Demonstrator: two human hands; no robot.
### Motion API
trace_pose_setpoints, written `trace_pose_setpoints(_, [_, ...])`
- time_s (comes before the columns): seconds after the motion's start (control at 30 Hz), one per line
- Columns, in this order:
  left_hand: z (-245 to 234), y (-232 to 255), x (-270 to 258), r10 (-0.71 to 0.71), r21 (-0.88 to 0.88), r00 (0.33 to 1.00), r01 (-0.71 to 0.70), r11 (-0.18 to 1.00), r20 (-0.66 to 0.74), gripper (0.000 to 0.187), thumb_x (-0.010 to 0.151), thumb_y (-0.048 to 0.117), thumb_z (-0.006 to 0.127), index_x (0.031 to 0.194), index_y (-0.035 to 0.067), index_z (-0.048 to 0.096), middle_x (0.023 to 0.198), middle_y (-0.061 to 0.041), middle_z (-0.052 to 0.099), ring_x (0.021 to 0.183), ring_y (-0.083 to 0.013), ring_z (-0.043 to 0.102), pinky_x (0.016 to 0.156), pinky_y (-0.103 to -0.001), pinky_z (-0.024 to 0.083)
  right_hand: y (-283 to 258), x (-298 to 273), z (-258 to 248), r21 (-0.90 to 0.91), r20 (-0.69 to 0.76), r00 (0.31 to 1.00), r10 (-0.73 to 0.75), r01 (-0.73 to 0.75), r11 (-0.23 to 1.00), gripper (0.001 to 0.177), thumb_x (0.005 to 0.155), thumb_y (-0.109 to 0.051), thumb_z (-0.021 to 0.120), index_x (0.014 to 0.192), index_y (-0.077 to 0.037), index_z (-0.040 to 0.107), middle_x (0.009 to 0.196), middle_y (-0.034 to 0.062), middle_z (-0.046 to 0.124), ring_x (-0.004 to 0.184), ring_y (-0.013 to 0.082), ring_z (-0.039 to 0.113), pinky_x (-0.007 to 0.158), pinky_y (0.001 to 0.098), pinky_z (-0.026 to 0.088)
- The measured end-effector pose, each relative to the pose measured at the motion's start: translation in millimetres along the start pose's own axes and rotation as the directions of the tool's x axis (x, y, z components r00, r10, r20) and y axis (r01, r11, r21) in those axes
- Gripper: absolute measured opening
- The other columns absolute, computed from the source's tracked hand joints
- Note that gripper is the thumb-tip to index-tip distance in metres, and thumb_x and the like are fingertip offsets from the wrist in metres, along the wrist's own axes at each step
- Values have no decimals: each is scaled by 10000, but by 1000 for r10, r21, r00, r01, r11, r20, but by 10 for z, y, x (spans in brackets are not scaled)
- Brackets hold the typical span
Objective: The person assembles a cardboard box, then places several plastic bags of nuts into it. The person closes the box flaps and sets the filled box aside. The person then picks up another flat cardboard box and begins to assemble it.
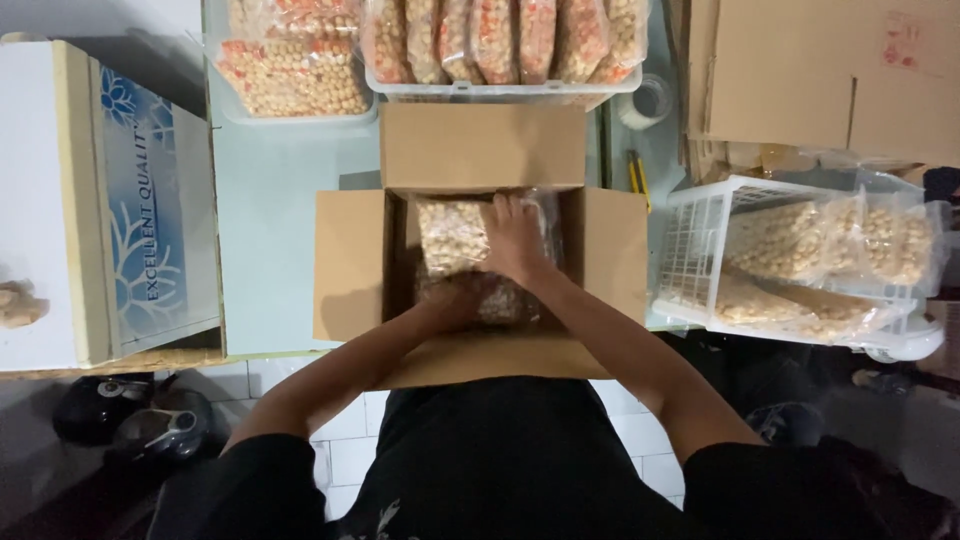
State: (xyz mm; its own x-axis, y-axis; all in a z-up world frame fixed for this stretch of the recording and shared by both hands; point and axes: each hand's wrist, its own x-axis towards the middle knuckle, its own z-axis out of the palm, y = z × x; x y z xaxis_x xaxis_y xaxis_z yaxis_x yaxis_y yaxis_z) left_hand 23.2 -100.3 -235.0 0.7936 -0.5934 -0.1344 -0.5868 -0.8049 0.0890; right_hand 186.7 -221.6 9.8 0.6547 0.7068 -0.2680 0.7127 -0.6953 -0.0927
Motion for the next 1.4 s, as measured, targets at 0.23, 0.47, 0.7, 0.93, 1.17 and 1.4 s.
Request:
trace_pose_setpoints(0.23, [-616,-271,-104,-24,-232,998,35,972,50,804,804,630,697,1466,212,519,1418,-112,581,1298,-362,576,907,-495,557,-143,153,265,58,-16,1000,23,-22,998,981,686,-576,860,1427,-47,494,1333,236,510,1277,450,510,1032,614,433])
trace_pose_setpoints(0.47, [-1402,-260,-145,234,-399,972,-209,893,13,686,947,345,670,1546,117,423,1529,-223,430,1437,-409,401,1180,-527,342,-33,342,1072,178,-138,989,-46,70,981,863,830,-238,868,1524,-96,376,1470,266,366,1389,450,376,1033,604,379])
trace_pose_setpoints(0.7, [-2053,-623,-171,-289,-699,827,562,442,482,767,999,738,175,1597,273,297,1672,-34,260,1541,-245,218,1286,-473,97,65,140,941,187,-295,950,103,-48,981,1075,743,-670,748,1634,-242,328,1426,174,523,1369,366,502,1208,596,208])
trace_pose_setpoints(0.93, [-1113,-641,-110,-348,-49,933,345,937,-91,1644,215,558,950,1629,193,196,1605,-175,350,1451,-401,348,1089,-793,247,73,-290,614,-56,-126,985,-121,115,992,772,756,-225,807,1456,-129,494,1493,166,416,1329,442,493,922,677,456])
trace_pose_setpoints(1.17, [-1434,-657,-132,-348,-97,937,349,932,30,1627,296,685,878,1656,261,92,1695,-123,217,1554,-352,187,1060,-844,251,160,-386,859,308,-90,996,-21,48,950,822,863,-311,761,1539,-40,380,1531,259,389,1423,503,348,1080,803,230])
trace_pose_setpoints(1.4, [-2658,-396,-273,-213,-845,853,511,159,476,855,856,677,535,1594,302,322,1685,-104,297,1573,-374,148,1279,-626,133,410,-175,833,758,412,778,474,-581,295,1424,651,-833,822,1636,-201,11,1505,262,497,1371,401,523,1157,547,412])
